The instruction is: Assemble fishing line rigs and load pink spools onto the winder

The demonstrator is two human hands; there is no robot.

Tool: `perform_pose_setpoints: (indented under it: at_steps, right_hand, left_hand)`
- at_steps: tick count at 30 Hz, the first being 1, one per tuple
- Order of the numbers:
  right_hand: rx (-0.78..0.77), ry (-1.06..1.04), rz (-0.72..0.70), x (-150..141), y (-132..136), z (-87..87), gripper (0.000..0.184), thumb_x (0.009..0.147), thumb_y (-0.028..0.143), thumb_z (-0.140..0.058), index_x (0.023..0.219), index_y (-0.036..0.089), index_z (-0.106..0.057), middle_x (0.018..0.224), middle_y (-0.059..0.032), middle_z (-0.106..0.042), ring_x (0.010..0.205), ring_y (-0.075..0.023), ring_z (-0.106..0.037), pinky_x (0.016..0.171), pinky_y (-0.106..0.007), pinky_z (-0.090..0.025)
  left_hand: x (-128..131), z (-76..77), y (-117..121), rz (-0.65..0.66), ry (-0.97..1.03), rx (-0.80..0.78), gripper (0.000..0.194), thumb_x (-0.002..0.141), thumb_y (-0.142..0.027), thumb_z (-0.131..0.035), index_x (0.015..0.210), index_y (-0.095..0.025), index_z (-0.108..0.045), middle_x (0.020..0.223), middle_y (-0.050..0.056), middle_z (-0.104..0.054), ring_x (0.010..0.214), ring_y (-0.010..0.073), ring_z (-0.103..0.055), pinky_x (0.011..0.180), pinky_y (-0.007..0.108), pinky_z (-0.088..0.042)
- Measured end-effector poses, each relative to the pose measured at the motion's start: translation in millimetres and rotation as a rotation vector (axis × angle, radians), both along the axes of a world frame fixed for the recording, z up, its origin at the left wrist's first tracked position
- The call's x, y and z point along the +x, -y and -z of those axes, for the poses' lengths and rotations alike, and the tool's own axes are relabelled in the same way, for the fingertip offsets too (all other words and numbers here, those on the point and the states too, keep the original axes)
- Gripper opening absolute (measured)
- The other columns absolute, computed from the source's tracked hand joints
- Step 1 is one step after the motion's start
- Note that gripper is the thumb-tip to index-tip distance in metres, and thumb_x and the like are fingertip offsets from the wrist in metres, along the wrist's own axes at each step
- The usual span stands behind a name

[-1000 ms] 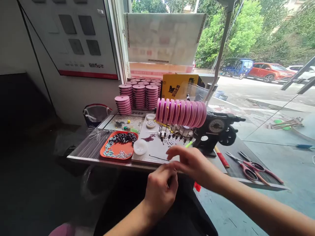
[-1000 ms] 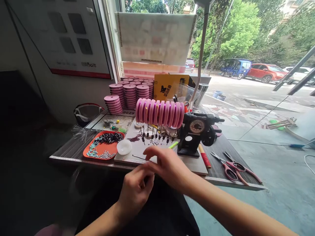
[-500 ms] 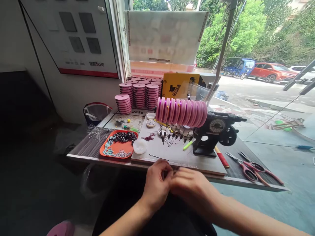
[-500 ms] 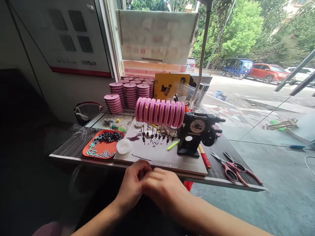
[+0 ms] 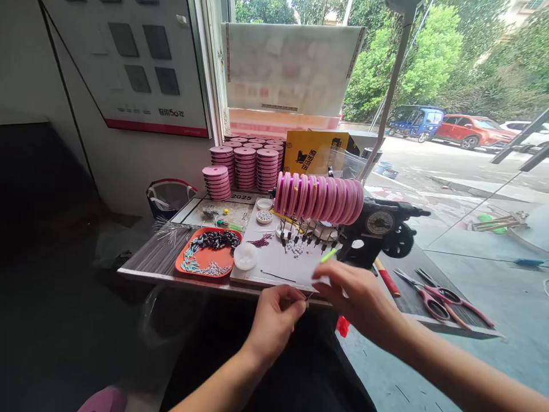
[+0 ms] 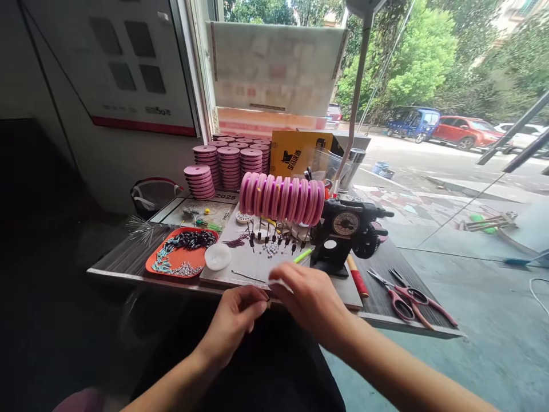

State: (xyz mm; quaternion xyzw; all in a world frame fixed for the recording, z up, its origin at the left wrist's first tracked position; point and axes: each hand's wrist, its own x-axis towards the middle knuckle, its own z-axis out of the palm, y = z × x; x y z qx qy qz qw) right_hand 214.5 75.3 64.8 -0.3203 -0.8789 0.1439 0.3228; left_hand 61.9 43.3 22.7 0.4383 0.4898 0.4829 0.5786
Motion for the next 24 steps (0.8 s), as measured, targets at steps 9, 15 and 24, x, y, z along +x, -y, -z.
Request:
perform_pose_setpoints:
  at_steps: [9, 15, 24]
  right_hand:
    - [0.597, 0.282, -0.164, 8, 27, 44.7, 0.029, 0.089, 0.004, -0.03, 0.086, 0.008, -0.059, 0.068, -0.0064, -0.056, 0.055, -0.0161, -0.044, 0.053, -0.031, -0.03]
    - [-0.095, 0.014, -0.282, -5, 28, 22.2, 0.029, 0.092, 0.015, -0.034, 0.074, 0.015, -0.057, 0.07, -0.0045, -0.059, 0.062, -0.0143, -0.05, 0.057, -0.025, -0.039]
    - [-0.927, -0.267, -0.14, -36, -44, -20.7, 0.009, 0.064, 0.021, -0.06, 0.062, 0.012, -0.059, 0.055, 0.0023, -0.053, 0.05, -0.0084, -0.042, 0.051, -0.02, -0.034]
  left_hand:
    - [2, 1.7, -5, 0.124, 0.411, -0.484, 0.01, 0.052, -0.014, -0.064, 0.057, -0.012, -0.055, 0.053, -0.004, -0.044, 0.043, 0.0012, -0.032, 0.037, 0.01, -0.021]
    - [4, 7.3, 1, 0.027, -0.252, 0.193, 0.008, 0.066, -0.012, -0.06, 0.06, -0.015, -0.057, 0.064, -0.001, -0.048, 0.053, 0.0077, -0.043, 0.046, 0.017, -0.033]
    - [-3, 20.8, 4, -0.325, -1.071, 0.968, 0.015, 0.079, -0.007, -0.046, 0.075, -0.016, -0.058, 0.082, 0.008, -0.054, 0.067, 0.0142, -0.057, 0.062, 0.024, -0.047]
